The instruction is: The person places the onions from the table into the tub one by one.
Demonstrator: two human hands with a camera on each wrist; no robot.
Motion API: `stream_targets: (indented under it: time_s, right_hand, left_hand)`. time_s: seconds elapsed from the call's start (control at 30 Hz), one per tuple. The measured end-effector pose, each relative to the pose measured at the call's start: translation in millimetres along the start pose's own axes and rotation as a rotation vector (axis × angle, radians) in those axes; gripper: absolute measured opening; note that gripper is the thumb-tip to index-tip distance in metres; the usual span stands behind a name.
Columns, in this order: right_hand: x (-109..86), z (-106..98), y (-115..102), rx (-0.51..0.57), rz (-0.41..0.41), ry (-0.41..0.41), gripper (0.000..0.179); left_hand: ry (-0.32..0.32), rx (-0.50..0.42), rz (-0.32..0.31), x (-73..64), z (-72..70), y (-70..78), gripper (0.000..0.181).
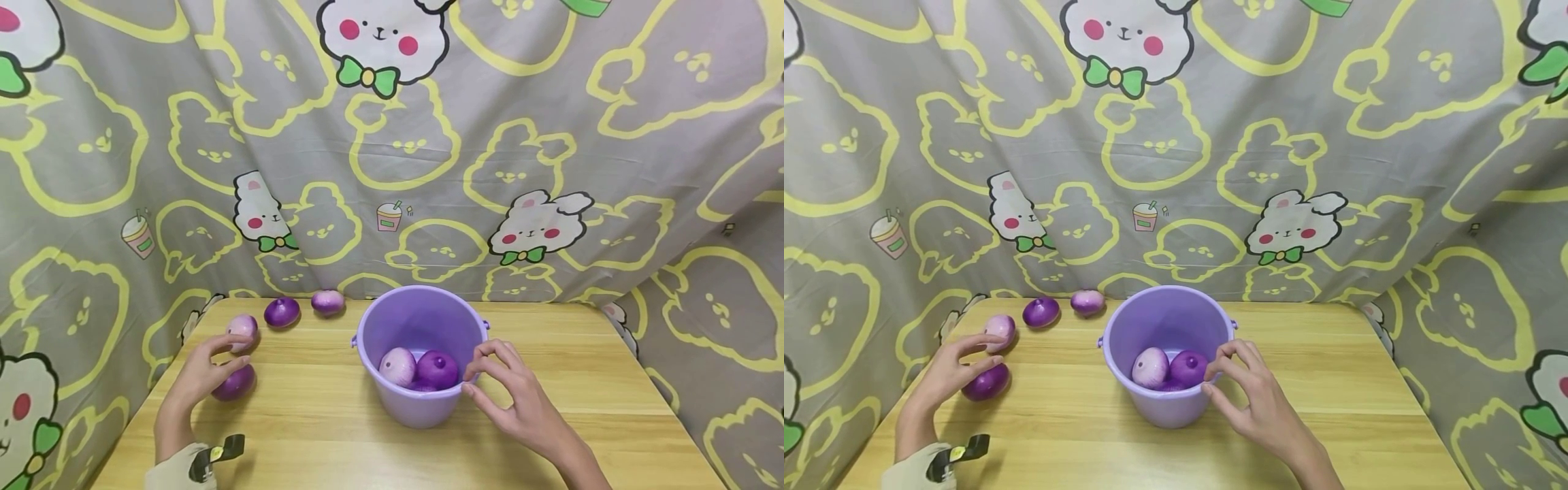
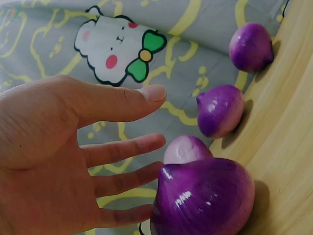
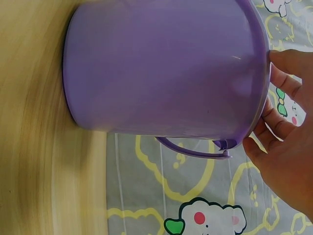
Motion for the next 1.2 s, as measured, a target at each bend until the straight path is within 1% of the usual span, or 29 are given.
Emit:
stream_targets:
  time_s: [0.17, 0.3, 0.53, 0.7, 0.83, 1.03, 1.2]
  right_hand:
    - [0.5, 0.1, 0.0, -0.003, -0.001, -0.001, 0.037]
    - [1.0, -0.1, -0.3, -0.003, 0.003, -0.002, 0.037]
    - [2.0, -1.1, -0.9, -0.003, 0.009, -0.003, 0.036]
    - [1.9, -1.3, -1.3, -0.004, 0.002, -0.001, 0.037]
    - [1.7, -1.1, -1.2, -0.004, 0.001, -0.001, 0.037]
    - [0.9, -0.9, -0.7, 0.004, -0.007, 0.004, 0.038]
    - [0.6, -0.5, -0.5, 0.006, -0.014, 0.006, 0.038]
  left_hand:
    - [-0.004, -0.005, 0.009, -1.5, 1.0, -5.3, 0.035]
    - [-0.011, 0.001, -0.008, -2.0, 1.4, -8.5, 0.038]
    - [-0.048, 0.058, -0.081, -0.8, 4.4, -18.3, 0.046]
    - [-0.077, 0.045, -0.128, -1.8, 6.1, -22.3, 0.048]
    - [-0.099, 0.023, -0.152, -4.1, 5.3, -23.6, 0.050]
    - [-0.118, -0.021, -0.140, -6.5, 5.7, -27.7, 0.050]
    - [-0.138, -0.015, -0.147, -7.2, 6.9, -31.5, 0.050]
Point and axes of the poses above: each hand's wrist, its own x-axis towards the middle knuckle, its own z-axis out of the palm, y = z × x, the point moved 2 cm from there along x, towards the middle knuckle, and after that the axes turned 4 degrees about y, right-handed, at the moved point
